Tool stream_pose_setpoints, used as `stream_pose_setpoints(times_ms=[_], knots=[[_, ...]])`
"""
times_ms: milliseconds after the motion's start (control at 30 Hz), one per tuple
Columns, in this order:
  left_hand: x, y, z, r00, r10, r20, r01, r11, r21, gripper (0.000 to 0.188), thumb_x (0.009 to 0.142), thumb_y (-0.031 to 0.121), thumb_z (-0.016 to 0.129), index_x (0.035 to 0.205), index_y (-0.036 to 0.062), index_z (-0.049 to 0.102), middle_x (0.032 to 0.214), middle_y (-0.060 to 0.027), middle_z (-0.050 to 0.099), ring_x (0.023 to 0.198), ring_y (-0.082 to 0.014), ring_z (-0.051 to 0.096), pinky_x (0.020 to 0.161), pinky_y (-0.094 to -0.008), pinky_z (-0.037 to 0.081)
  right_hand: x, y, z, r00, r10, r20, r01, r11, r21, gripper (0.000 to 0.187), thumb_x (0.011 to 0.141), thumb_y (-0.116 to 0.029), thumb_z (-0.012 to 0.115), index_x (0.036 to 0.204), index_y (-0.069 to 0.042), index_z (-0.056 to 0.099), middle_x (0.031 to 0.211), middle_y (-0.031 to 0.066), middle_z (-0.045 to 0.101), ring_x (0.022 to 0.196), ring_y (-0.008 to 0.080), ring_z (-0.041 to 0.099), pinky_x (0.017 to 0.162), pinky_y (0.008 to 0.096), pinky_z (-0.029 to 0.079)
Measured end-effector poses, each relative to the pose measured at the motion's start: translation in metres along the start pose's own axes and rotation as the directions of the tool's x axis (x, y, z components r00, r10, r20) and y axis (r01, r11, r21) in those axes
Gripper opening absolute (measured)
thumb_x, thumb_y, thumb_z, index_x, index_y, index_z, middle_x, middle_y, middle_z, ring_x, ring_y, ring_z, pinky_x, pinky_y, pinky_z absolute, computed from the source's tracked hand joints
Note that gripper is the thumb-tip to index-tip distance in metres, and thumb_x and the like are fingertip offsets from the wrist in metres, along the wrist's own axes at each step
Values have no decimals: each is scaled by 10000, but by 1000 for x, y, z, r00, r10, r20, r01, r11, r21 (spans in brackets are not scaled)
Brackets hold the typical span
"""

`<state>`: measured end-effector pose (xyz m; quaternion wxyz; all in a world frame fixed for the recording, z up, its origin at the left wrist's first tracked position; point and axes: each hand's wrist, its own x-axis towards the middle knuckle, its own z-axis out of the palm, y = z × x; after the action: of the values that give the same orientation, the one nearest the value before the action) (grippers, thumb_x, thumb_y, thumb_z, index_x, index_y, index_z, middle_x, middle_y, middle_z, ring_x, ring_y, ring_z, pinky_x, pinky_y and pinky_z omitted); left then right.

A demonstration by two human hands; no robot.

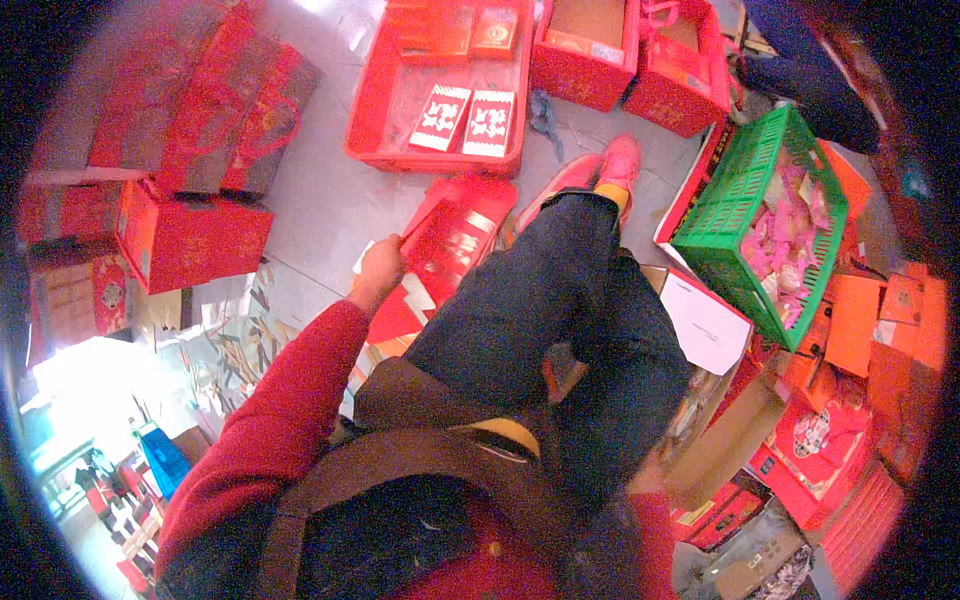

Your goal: The person assembles red cardboard boxes by folding flaps and inserting smaller orange packages into them. The person places the filled boxes into larger red trays and continues the process with additional boxes.

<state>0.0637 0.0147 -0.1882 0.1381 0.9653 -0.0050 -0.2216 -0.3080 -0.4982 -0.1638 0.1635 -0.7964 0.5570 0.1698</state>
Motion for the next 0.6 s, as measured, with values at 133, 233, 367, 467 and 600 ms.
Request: stream_pose_setpoints(times_ms=[133, 233, 367, 467, 600], knots=[[-48, -11, -73, 959, 60, -276, -119, 972, -201, 322, 764, 56, 463, 1064, 25, 574, 862, -207, 630, 749, -312, 630, 693, -406, 500, -2, -44, -21, 995, 2, -98, 30, 946, 322, 183, 877, -124, 533, 985, -9, 625, 1015, 113, 609, 927, 186, 584, 813, 300, 470], [-99, 14, -149, 964, 9, -265, -194, 706, -681, 331, 771, -15, 432, 1073, 9, 565, 855, -136, 648, 714, -213, 626, 669, -327, 507, -48, -122, -76, 914, -109, -392, 388, 518, 762, 150, 865, -71, 545, 970, 5, 621, 968, 87, 613, 894, 164, 580, 806, 271, 465], [-165, 73, -200, 948, 238, -210, -273, 273, -922, 345, 781, -77, 399, 1085, -17, 550, 902, -46, 631, 737, -112, 599, 653, -254, 492, -196, -262, -166, 380, -624, -682, 870, -8, 492, 117, 822, -19, 573, 929, 4, 616, 974, 88, 620, 927, 187, 578, 844, 308, 452], [-191, 94, -198, 900, 367, -234, -336, 244, -910, 340, 784, -88, 405, 1082, -16, 552, 917, -23, 618, 761, -85, 584, 661, -232, 483, -278, -311, -197, -42, -775, -631, 952, -223, 210, 198, 761, -29, 625, 957, -13, 600, 999, 133, 603, 955, 279, 577, 861, 342, 450], [-210, 110, -191, 845, 478, -238, -403, 279, -872, 363, 789, -84, 426, 1112, 3, 567, 867, 10, 592, 727, -47, 540, 639, -208, 454, -294, -321, -201, -29, -794, -608, 999, -39, 4, 299, 723, -32, 667, 1006, -10, 574, 986, 154, 580, 897, 278, 586, 793, 318, 467]])
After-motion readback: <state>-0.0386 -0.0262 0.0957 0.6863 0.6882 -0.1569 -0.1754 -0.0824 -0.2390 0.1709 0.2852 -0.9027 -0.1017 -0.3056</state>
